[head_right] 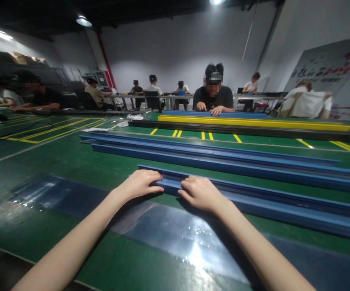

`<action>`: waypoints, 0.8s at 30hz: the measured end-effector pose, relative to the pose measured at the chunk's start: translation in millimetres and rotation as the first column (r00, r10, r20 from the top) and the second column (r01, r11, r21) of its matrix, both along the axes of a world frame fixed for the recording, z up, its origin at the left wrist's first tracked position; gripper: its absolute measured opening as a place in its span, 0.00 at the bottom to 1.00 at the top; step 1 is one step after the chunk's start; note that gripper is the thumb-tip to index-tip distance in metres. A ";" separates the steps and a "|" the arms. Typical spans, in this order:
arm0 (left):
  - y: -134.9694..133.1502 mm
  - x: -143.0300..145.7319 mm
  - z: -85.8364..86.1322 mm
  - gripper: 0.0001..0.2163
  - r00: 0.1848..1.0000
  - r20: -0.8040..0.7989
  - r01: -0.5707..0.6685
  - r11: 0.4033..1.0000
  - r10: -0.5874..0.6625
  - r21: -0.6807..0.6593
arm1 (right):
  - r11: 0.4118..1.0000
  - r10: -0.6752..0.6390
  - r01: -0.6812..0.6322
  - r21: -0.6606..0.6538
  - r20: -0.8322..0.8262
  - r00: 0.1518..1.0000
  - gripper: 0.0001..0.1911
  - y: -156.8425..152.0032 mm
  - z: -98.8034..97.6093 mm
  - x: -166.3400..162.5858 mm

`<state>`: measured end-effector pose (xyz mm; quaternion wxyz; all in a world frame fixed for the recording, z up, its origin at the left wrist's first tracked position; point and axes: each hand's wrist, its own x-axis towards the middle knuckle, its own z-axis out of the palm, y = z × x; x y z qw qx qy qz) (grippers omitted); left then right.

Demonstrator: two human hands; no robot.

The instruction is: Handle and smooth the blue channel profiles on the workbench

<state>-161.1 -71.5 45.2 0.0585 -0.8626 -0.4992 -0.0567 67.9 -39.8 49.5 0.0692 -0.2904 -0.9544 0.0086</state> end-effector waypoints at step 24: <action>-5.4 -32.4 19.5 0.16 0.941 -0.072 -0.337 0.922 0.330 -0.191 | 0.994 -0.042 0.046 -0.099 0.047 0.998 0.18 3.2 -0.2 -6.8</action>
